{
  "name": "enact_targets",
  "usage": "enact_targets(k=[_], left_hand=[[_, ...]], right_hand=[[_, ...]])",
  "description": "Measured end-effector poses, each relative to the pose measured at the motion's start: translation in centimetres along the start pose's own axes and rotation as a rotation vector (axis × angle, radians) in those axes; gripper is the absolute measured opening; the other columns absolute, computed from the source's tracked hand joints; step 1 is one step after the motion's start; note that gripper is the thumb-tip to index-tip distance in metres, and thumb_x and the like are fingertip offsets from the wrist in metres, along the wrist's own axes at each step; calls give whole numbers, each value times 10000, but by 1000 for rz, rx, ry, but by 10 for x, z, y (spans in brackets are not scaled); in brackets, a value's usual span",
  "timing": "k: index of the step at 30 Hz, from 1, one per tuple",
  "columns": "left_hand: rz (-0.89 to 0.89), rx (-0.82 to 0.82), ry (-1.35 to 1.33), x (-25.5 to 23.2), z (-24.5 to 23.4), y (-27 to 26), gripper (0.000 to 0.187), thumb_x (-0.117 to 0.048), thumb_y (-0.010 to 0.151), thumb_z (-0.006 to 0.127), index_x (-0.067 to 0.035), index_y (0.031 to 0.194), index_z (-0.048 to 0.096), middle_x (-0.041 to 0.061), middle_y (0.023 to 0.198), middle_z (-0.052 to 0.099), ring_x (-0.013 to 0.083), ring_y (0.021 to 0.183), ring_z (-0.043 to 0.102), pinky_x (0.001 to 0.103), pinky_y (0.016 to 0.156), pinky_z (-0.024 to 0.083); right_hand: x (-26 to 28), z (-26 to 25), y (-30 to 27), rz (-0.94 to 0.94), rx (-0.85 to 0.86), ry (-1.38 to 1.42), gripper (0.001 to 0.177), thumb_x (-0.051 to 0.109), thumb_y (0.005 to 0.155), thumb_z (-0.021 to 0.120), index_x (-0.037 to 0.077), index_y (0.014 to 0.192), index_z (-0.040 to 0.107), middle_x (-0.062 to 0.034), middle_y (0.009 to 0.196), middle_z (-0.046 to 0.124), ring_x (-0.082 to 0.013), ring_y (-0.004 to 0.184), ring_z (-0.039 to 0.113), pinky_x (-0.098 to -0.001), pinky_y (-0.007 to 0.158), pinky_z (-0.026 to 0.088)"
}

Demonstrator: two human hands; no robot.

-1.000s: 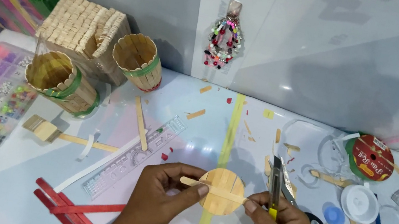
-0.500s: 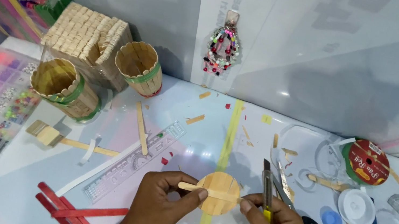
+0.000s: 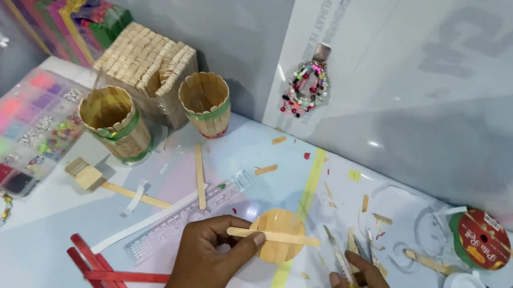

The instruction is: Cutting wooden popsicle sticks to size with scissors and arranging them to assemble a circular base for a handicraft project.

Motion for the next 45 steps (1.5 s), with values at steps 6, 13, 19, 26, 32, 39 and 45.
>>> enact_targets(k=[6,13,19,26,32,39,45], left_hand=[[15,-25,-140,-2,-6,3,122,-113,824,839,-33,733,828,-11,652,662,97,652,596,260,620,475],[-21,-13,-149,-2,-7,2,111,-133,805,865,-30,770,842,-15,641,660,97,630,602,263,608,486],[62,56,-115,-7,-3,-1,110,-156,819,835,-49,794,850,-16,664,704,91,640,592,258,638,495],[46,85,-58,-7,-1,-4,116,-181,820,836,-67,810,856,-27,659,695,84,634,581,257,643,496],[35,67,-62,-2,-2,-2,141,-184,805,852,-44,825,855,-15,669,679,97,634,586,259,644,508],[-31,120,-22,1,2,-2,132,-204,788,859,-76,822,850,-29,724,735,87,752,626,270,687,471],[82,287,-1,-5,12,-8,108,-144,817,823,-81,730,816,-32,661,747,72,630,574,265,628,495]], right_hand=[[-32,23,44,-174,14,-488,485,387,944,602,383,1426,558,106,1458,621,-131,1270,676,-322,1116,511],[-5,3,7,-444,-212,-85,289,283,823,798,217,1101,843,44,919,769,-115,832,687,-246,837,565],[10,8,1,-237,-23,380,254,77,865,811,23,1099,895,-122,741,669,-195,704,555,-300,676,446],[22,9,5,-368,39,543,218,21,863,790,-32,1062,863,-104,749,644,-206,601,510,-315,558,442],[29,7,-1,-371,53,481,142,10,881,789,-40,975,884,-112,676,633,-202,572,499,-314,538,419],[32,3,2,-408,67,550,109,-9,864,789,-83,911,856,-138,523,538,-202,470,449,-315,469,367],[42,-5,3,-495,95,560,139,30,876,776,-72,936,850,-120,579,585,-192,512,475,-320,500,399]])
Point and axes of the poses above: each hand's wrist, its own y-axis towards the middle knuckle, its own z-axis out of the palm, x = y × z, the point moved 6 cm from there along y, towards the middle knuckle
